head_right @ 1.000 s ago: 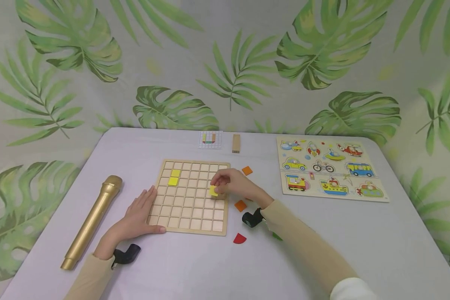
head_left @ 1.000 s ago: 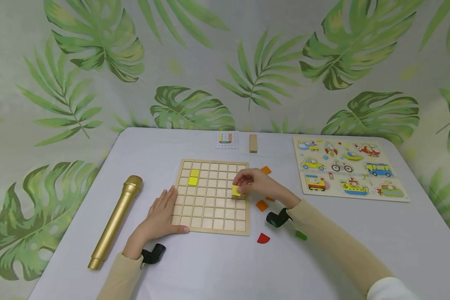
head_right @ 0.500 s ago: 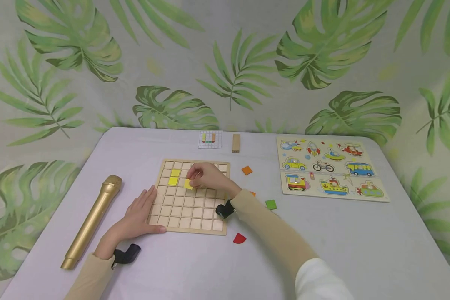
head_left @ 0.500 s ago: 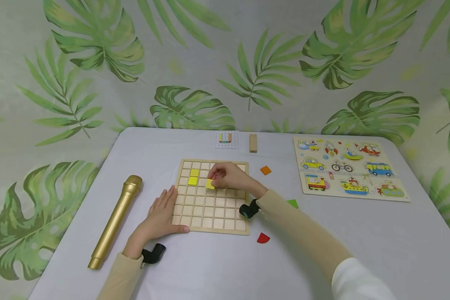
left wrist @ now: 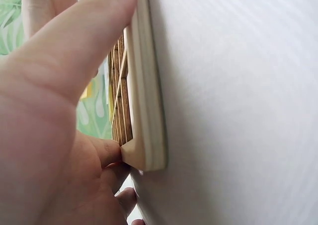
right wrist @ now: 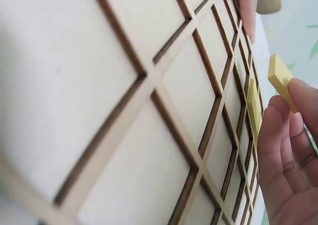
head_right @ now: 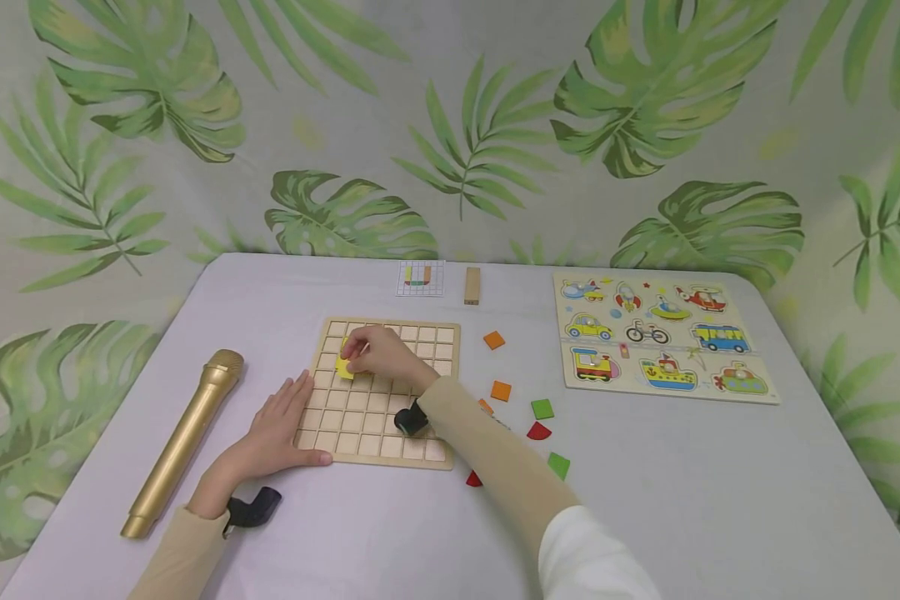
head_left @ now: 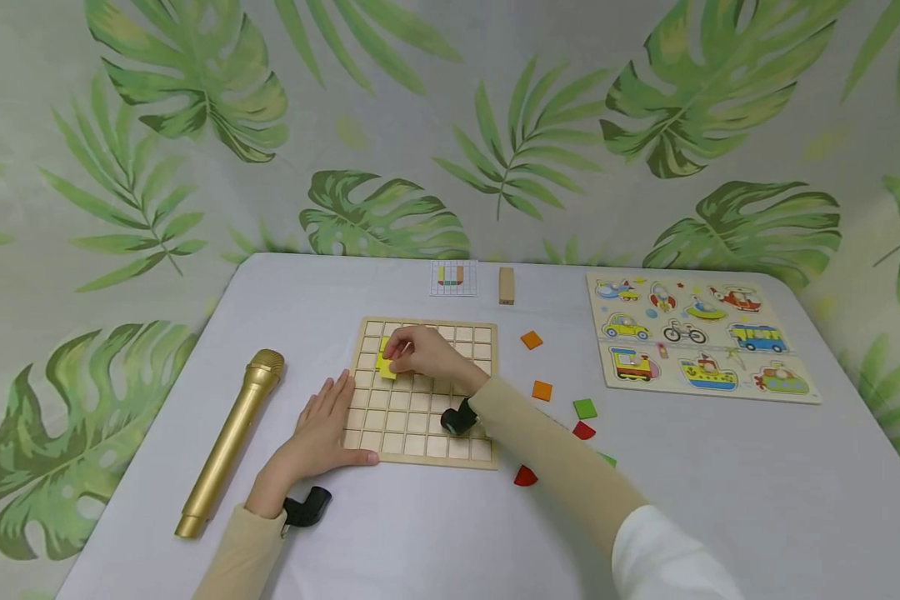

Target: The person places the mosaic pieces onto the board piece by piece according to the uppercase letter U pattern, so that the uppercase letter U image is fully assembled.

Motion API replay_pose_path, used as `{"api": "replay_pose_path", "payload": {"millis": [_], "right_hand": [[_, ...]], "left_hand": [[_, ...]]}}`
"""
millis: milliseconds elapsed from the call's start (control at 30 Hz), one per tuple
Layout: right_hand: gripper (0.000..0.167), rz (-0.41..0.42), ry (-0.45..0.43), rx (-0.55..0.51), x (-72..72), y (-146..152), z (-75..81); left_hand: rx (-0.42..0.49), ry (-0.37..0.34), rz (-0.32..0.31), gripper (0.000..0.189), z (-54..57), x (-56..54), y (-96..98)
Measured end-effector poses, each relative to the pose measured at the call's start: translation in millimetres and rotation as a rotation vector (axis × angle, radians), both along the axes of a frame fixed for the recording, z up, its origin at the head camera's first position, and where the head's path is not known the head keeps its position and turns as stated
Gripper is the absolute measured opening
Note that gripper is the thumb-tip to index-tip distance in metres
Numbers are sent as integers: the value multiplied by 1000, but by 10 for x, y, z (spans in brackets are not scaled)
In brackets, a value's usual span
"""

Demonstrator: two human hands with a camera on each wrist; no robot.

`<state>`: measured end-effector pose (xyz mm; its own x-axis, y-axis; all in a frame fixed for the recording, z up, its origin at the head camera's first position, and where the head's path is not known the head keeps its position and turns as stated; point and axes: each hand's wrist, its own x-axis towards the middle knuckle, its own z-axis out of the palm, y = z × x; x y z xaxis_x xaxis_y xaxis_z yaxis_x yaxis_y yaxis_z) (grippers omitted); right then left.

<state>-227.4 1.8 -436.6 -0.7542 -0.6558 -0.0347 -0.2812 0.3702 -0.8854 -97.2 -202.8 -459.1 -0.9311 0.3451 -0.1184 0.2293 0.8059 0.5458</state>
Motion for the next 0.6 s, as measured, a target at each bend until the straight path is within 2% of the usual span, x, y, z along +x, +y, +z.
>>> {"api": "replay_pose_path", "payload": {"millis": [267, 600], "right_hand": [[9, -11, 12, 45, 33, -130, -35], [7, -31, 21, 97, 91, -145, -38]], "left_hand": [[13, 17, -9, 122, 19, 6, -1], [21, 19, -11, 121, 39, 9, 12]]}}
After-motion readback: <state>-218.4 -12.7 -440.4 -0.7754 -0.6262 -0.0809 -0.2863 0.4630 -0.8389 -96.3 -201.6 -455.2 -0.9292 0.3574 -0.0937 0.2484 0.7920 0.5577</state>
